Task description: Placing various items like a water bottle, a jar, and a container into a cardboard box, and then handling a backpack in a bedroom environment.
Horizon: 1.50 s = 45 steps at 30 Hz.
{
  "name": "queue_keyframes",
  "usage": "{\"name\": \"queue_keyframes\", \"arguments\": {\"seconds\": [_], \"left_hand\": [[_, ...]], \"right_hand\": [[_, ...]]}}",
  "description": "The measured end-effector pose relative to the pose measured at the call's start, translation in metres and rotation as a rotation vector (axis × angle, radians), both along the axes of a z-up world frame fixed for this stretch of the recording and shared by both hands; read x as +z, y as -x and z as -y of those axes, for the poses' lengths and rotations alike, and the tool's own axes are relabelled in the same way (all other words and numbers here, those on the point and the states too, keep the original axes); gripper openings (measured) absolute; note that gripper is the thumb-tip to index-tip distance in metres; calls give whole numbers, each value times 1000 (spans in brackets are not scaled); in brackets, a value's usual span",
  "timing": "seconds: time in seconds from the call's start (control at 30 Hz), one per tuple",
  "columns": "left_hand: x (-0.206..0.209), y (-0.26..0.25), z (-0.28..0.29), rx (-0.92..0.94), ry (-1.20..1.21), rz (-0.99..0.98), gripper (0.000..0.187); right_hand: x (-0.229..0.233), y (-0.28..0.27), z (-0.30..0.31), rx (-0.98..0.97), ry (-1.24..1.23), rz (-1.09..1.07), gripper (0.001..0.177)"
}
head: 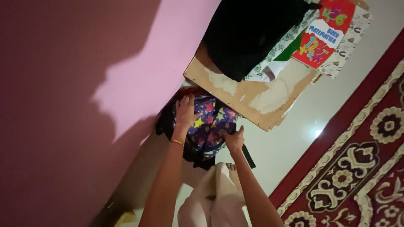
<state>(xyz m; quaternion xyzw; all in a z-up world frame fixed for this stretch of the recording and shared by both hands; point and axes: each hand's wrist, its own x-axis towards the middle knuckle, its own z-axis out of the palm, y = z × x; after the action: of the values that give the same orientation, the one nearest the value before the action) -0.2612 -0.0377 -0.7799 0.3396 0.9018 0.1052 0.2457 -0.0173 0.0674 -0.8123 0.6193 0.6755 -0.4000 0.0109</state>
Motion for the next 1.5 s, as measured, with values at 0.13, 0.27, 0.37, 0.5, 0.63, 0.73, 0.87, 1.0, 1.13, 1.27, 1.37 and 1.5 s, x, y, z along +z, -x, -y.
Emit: {"name": "queue_keyframes", "arguments": {"seconds": [0.13, 0.27, 0.37, 0.5, 0.63, 0.73, 0.87, 1.0, 1.13, 1.27, 1.37, 1.5], "left_hand": [[3, 7, 9, -15, 11, 36, 97], [35, 11, 13, -37, 60, 99, 86], [45, 10, 20, -45, 113, 153, 74], [67, 3, 41, -46, 60, 151, 62], [89, -4, 58, -45, 115, 183, 68], [91, -16, 83, -66, 195, 171, 69], [100, -32, 117, -57, 122, 112, 60], [107, -43, 148, -39, 44, 161, 60], [142, -68, 170, -42, -164, 137, 59], [199, -81, 162, -27, -211, 126, 56], [241, -91, 155, -13, -259, 134, 56], [340, -93, 121, 7, -93, 180, 58]], "right_hand": [[-1, -12, 2, 67, 95, 13, 89], [27, -14, 6, -8, 271, -22, 63], [23, -29, 17, -161, 455, -139, 54], [32, -44, 37, -260, 554, -474, 38], [72, -38, 52, -171, 452, -240, 43], [103, -37, 63, -142, 615, -167, 35], [214, -9, 54, 161, 478, 44, 42], [261, -7, 53, 459, 318, 268, 42], [290, -19, 55, 496, 266, 194, 41], [316, -26, 45, 252, 287, 22, 41], [308, -51, 43, 111, 312, -217, 40], [351, -64, 26, 54, 272, -274, 42]]}}
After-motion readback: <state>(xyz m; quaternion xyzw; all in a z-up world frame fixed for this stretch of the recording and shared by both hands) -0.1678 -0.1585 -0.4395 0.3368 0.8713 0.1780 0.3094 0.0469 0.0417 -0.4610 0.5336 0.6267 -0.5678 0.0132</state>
